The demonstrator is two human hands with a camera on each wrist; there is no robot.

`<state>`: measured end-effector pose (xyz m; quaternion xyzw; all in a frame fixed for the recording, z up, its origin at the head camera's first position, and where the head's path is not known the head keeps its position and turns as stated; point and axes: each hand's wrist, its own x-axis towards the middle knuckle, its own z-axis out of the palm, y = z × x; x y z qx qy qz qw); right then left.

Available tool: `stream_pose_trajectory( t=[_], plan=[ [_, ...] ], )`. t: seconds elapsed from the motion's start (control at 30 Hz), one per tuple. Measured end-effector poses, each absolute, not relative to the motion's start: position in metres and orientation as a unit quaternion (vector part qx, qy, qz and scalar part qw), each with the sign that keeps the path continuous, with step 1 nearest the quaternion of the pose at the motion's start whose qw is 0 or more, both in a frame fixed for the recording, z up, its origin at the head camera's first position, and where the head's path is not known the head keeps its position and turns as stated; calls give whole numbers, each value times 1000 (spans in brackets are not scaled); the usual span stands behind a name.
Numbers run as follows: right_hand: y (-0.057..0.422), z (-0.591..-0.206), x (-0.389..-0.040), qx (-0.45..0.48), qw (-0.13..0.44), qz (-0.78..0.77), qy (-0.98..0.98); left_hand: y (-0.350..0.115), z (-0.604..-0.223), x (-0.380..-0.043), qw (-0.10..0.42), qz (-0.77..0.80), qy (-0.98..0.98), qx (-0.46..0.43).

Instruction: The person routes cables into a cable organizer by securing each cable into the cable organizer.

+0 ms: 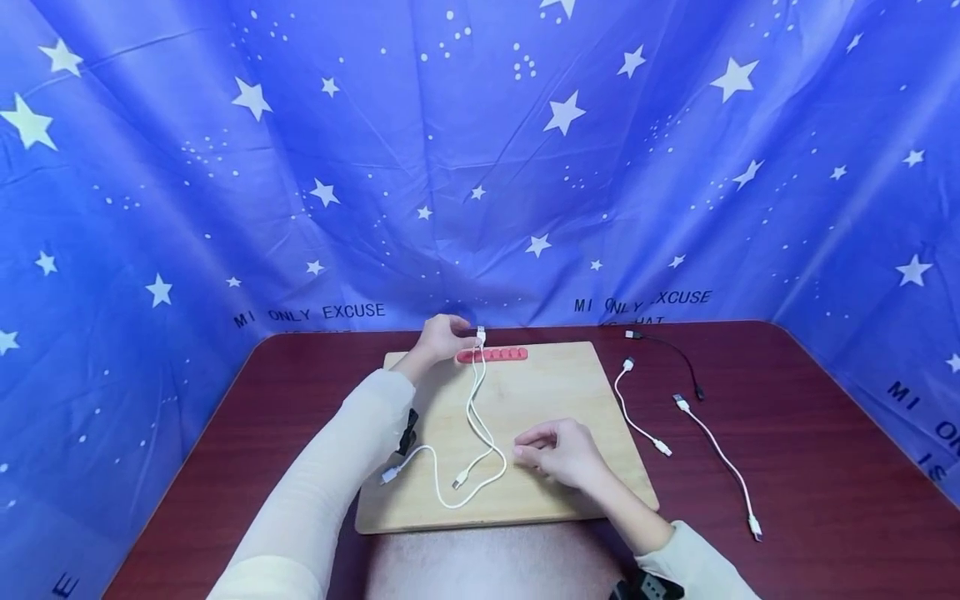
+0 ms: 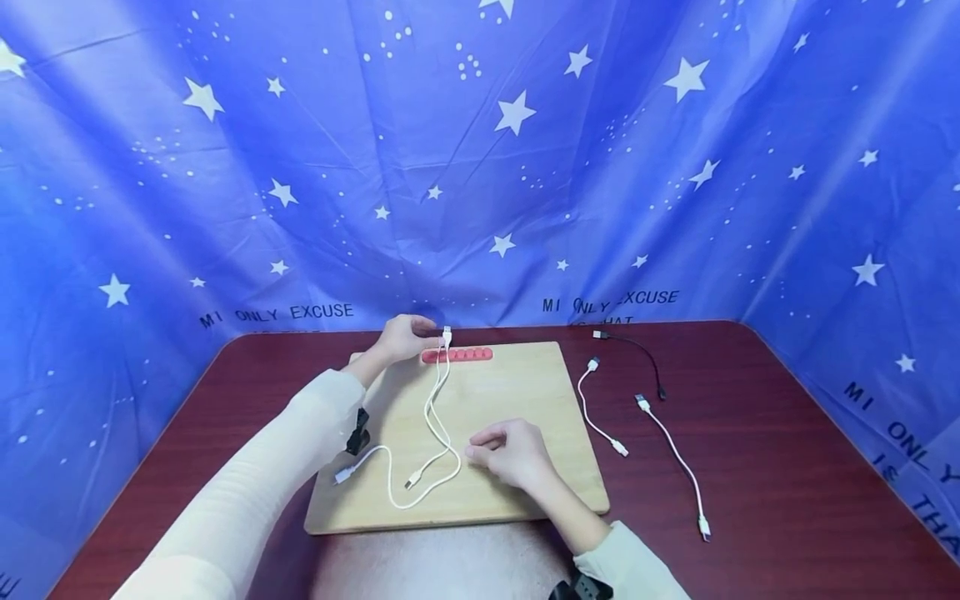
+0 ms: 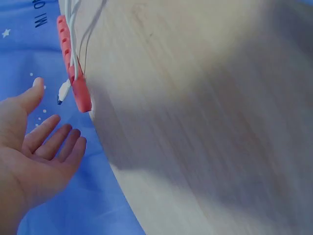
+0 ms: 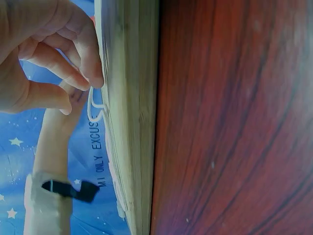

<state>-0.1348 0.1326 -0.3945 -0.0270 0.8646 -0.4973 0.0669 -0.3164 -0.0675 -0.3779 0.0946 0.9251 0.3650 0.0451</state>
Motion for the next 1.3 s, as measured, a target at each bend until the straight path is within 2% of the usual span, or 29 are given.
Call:
stream_pose_trajectory(
  t=[0.27,0.77,1.3],
  plan=[
    [153,-391,-145,-18,86,-504,859,-68,-381,-307,79,386,914,93],
    [200,-375,-167,-16,94,-479,873,-69,-383,-285,70,421,900,84],
    [225,-379,-177,-7,100,-462,881,-80,-390,-259,47,422,900,100]
  ],
)
